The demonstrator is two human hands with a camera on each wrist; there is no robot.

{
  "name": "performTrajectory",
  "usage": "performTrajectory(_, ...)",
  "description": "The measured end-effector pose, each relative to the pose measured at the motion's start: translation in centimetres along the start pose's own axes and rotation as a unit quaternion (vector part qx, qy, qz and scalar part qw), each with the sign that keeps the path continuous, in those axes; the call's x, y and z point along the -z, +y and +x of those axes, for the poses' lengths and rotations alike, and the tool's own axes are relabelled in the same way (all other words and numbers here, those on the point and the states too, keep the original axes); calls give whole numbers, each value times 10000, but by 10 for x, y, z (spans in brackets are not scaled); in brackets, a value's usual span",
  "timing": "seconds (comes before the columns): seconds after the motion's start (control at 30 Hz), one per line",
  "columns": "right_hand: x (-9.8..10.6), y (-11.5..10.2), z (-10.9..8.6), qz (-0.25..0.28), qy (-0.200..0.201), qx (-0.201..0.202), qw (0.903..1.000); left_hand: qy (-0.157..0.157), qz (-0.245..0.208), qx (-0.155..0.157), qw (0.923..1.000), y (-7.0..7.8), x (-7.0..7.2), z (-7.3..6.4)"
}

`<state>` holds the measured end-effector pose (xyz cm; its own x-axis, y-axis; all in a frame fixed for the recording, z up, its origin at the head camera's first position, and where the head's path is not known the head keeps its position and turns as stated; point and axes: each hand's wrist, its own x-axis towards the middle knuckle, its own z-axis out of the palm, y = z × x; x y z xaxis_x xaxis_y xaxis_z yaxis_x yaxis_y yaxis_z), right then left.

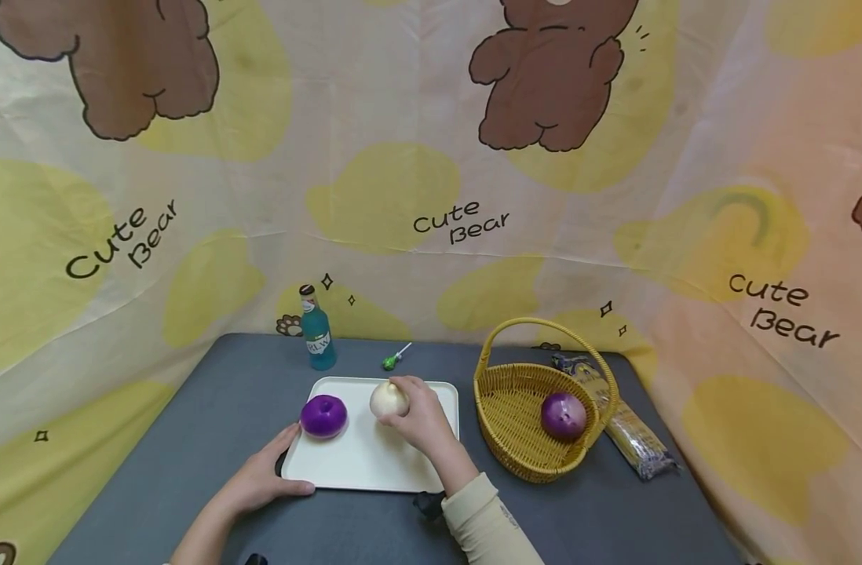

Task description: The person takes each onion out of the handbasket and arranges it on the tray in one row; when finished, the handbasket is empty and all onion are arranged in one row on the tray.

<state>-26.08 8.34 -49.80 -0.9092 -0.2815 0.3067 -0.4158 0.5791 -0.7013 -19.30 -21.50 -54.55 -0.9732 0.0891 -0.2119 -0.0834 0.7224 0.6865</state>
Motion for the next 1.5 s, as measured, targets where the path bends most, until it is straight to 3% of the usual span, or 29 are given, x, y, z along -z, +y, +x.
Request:
performTrajectory(0.37, -25, 10, 7, 66, -168, 114, 9998, 28, 4, -80, 10000, -1, -1, -1)
performTrajectory(0.63, -36, 15, 8, 67, -350, -172, 9992, 29, 27, -137, 9999, -2, -2, 1)
performTrajectory(1.17, -38, 12, 3, 64, -595, -418, 9973, 27, 53, -150, 9999, -2, -1, 1)
performTrajectory(1.5, -37, 14, 7, -46, -712, -299, 9970, 37, -5, -162, 9999, -3, -1, 1)
